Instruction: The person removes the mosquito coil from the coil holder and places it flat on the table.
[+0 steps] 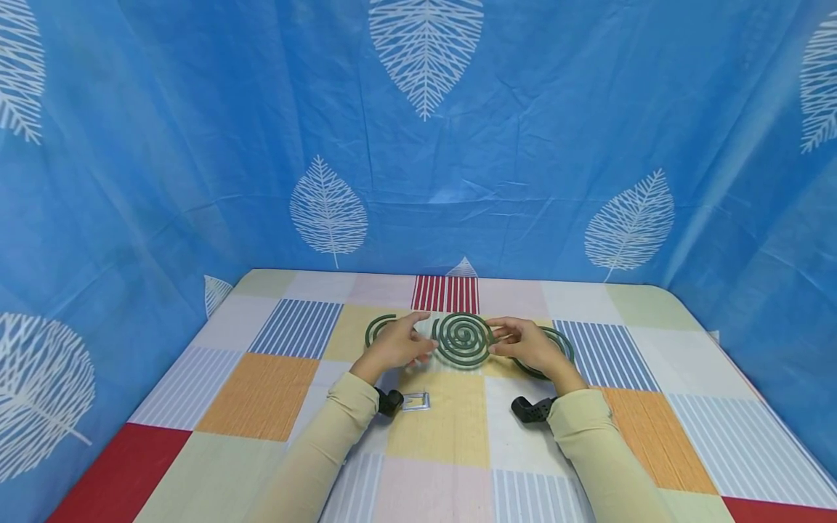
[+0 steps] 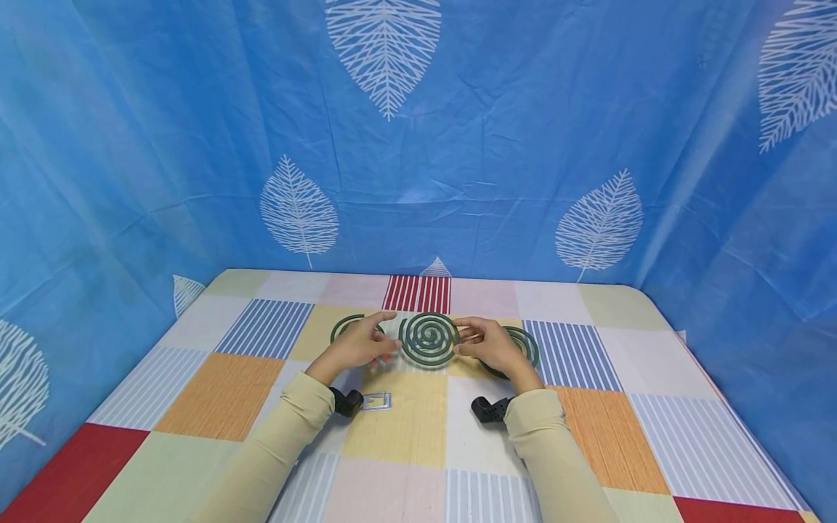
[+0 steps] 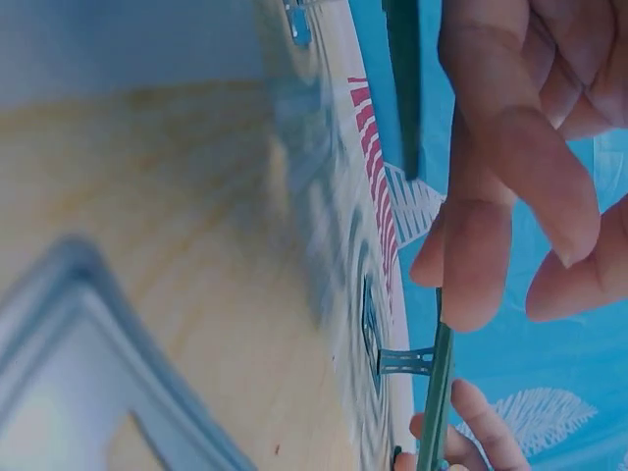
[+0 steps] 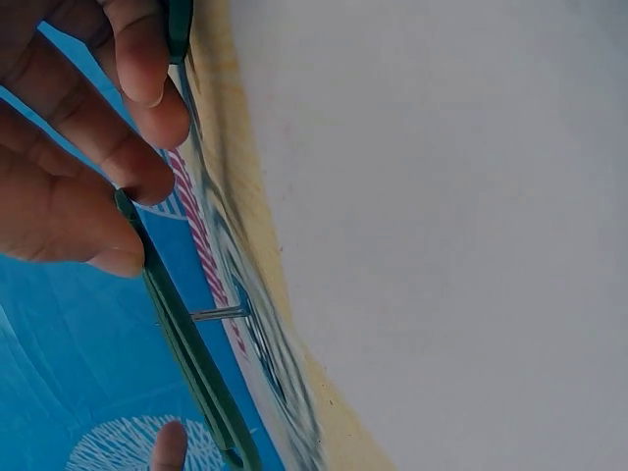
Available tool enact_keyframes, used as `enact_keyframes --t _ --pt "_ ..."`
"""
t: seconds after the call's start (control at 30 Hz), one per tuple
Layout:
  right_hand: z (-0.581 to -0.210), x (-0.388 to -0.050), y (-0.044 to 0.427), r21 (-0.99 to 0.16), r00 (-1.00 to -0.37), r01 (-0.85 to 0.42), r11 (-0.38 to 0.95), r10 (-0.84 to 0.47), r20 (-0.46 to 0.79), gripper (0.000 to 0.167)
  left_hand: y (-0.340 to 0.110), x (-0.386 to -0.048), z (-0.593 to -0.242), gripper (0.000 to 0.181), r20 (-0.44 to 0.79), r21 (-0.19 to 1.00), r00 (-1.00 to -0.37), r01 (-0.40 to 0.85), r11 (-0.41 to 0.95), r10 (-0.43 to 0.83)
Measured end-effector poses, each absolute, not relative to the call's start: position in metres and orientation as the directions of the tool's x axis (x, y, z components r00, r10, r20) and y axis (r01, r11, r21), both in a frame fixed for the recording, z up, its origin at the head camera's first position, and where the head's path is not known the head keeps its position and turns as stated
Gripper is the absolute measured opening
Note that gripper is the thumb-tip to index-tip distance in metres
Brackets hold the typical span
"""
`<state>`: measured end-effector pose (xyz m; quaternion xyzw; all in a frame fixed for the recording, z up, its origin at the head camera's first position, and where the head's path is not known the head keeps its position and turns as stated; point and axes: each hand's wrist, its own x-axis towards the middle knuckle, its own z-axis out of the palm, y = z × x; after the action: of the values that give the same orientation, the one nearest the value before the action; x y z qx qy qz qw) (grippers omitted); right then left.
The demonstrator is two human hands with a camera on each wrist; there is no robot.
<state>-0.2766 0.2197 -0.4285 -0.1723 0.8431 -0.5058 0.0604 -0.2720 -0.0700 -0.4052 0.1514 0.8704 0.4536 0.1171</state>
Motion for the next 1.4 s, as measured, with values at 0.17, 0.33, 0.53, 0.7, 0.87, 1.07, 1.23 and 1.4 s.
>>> enact_keyframes --t 0.17,0.33,0.53,0.7,0.87,1.07,1.23,1.4 --pt "-0.4295 -0.2764 0.2195 -0.874 -0.933 -0.231 0.427 -0.351 0.075 0.051 -0.0683 -0.2722 -0.4076 0.072 -0.087 0.830 -0.927 0.135 0.541 0.365" --pt "-0.4307 -0.2765 0.2194 -0.879 -0.932 -0.232 0.416 -0.355 0.078 0.051 -0.0657 -0.2723 -0.4091 0.073 -0.111 0.861 -0.915 0.106 0.497 0.388" --pt "-0.4316 -0.2764 0.2200 -0.886 -0.932 -0.229 0.403 -0.353 0.081 0.052 -0.0636 -0.2717 -0.4103 0.072 -0.124 0.864 -0.910 0.097 0.494 0.395" --pt "-0.4317 -0.2764 0.2194 -0.887 -0.934 -0.232 0.399 -0.346 0.089 0.054 -0.0634 -0.2714 -0.4116 0.072 -0.128 0.861 -0.909 0.097 0.499 0.397" --pt "-0.4325 -0.2775 0.2196 -0.887 -0.938 -0.229 0.400 -0.336 0.090 0.058 -0.0630 -0.2719 -0.4127 0.072 -0.121 0.864 -0.909 0.101 0.493 0.398" --pt "-0.4316 -0.2788 0.2202 -0.899 -0.941 -0.212 0.383 -0.327 0.083 0.060 -0.0629 -0.2724 -0.4127 0.072 -0.121 0.868 -0.908 0.099 0.486 0.401" --pt "-0.4294 -0.2791 0.2203 -0.915 -0.944 -0.191 0.357 -0.321 0.071 0.058 -0.0634 -0.2721 -0.4114 0.072 -0.109 0.872 -0.908 0.108 0.478 0.404" --pt "-0.4272 -0.2795 0.2202 -0.925 -0.943 -0.187 0.329 -0.323 0.076 0.059 -0.0638 -0.2711 -0.4066 0.071 -0.100 0.881 -0.910 0.107 0.462 0.403"
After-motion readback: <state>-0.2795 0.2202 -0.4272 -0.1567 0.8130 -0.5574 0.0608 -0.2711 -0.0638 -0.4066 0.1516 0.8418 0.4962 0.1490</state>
